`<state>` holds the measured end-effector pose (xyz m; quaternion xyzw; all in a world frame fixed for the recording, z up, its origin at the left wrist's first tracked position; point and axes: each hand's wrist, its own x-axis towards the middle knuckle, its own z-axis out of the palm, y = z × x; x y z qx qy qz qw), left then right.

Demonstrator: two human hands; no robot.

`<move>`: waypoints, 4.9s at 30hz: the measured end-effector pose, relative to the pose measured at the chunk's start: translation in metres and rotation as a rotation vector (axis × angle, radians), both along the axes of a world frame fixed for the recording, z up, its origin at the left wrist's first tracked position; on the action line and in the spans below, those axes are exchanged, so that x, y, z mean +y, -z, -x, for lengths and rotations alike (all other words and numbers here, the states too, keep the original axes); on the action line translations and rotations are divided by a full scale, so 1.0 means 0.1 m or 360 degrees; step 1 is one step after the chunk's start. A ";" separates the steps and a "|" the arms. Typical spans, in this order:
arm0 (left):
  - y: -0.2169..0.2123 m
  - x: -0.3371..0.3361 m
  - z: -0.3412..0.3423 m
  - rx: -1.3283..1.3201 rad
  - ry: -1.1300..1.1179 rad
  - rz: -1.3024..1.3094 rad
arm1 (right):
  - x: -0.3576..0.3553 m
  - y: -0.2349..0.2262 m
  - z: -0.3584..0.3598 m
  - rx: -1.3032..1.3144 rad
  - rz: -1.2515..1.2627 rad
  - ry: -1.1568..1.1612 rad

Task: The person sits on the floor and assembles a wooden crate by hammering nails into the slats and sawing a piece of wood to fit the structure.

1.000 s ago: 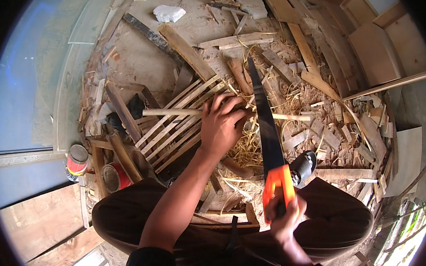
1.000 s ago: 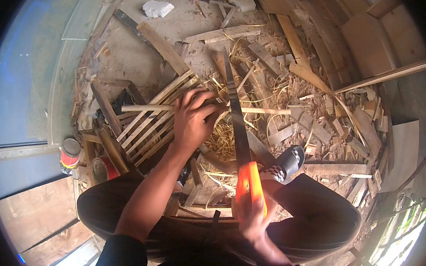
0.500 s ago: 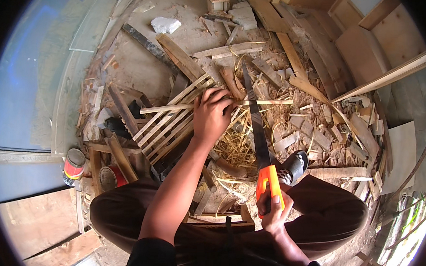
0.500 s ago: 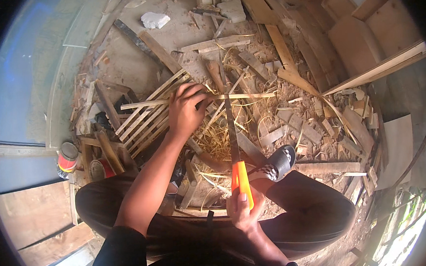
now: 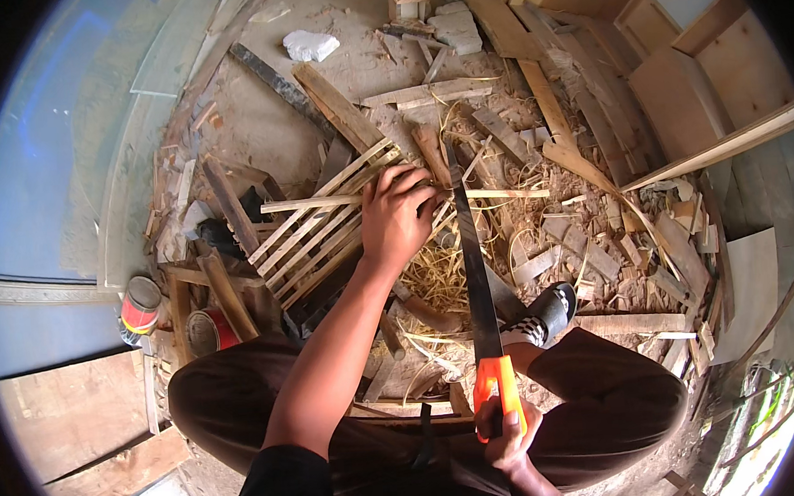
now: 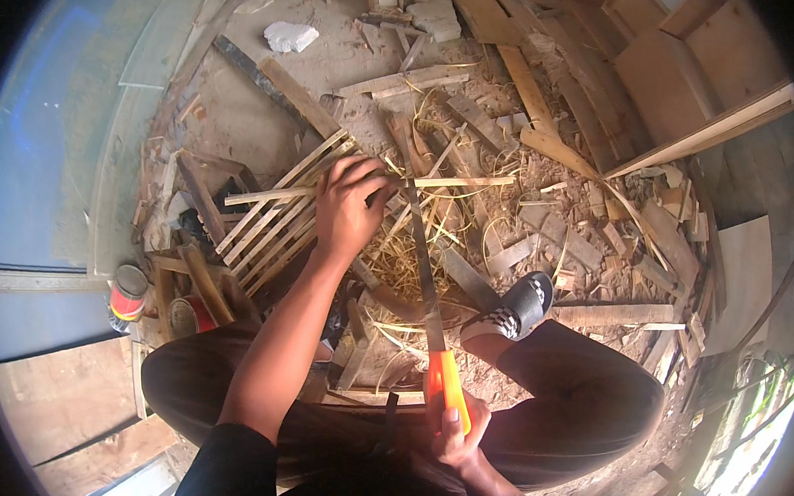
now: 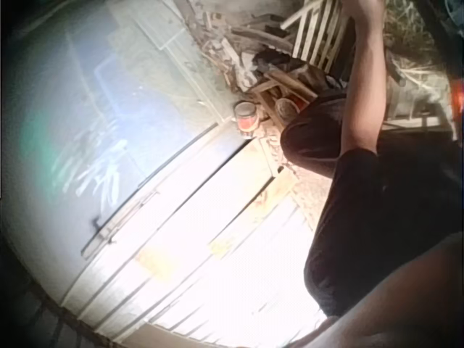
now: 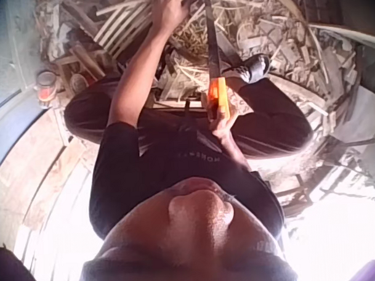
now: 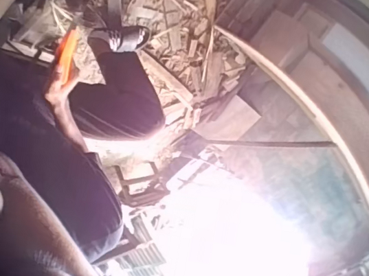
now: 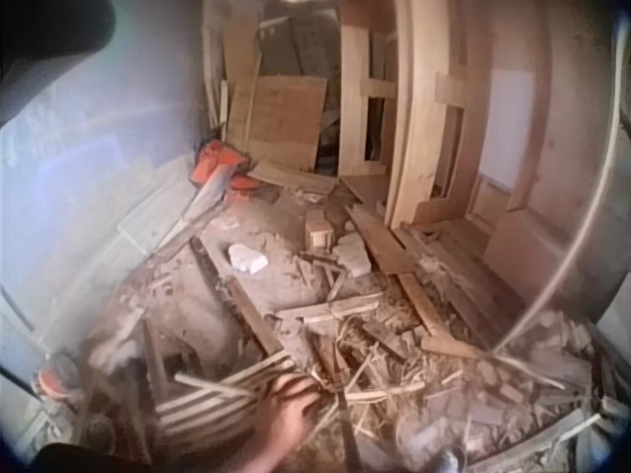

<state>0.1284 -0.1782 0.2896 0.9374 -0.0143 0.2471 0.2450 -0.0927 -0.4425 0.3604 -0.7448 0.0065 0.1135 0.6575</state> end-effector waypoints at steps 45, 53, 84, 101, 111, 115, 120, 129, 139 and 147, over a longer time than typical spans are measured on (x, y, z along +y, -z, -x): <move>-0.08 -0.11 0.06 -0.0003 -0.0024 -0.0011 | 0.18 0.11 -0.39 -0.0111 -0.0231 0.0097; -0.04 -0.10 0.06 -0.0056 -0.0028 0.0014 | 0.48 0.09 -0.79 0.0056 -0.0430 0.0211; -0.08 -0.12 0.07 0.0034 -0.0071 -0.0030 | 0.19 -0.01 -0.27 -0.0014 -0.0373 0.0153; -0.07 -0.12 0.07 -0.0002 -0.0064 -0.0039 | 0.40 0.04 -0.89 0.0066 -0.0233 0.0163; -0.05 -0.14 0.09 0.0003 -0.0075 -0.0072 | 0.25 0.00 -0.70 0.0156 -0.0323 0.0160; -0.05 -0.14 0.11 0.0028 -0.0066 -0.0055 | 0.31 0.11 -0.68 0.0026 -0.0286 0.0175; -0.11 -0.13 0.03 0.0075 -0.0077 -0.0058 | 0.11 -0.02 -0.25 0.0029 -0.0374 0.0201; -0.06 -0.12 0.04 0.0060 -0.0103 -0.0091 | 0.20 0.08 -0.30 0.0040 -0.0312 0.0145; -0.05 -0.09 0.04 0.0044 -0.0100 -0.0077 | 0.33 0.08 -0.62 0.0071 -0.0340 0.0156; -0.05 -0.16 0.11 0.0072 -0.0074 -0.0005 | 0.30 0.04 -0.72 0.0061 -0.0265 0.0135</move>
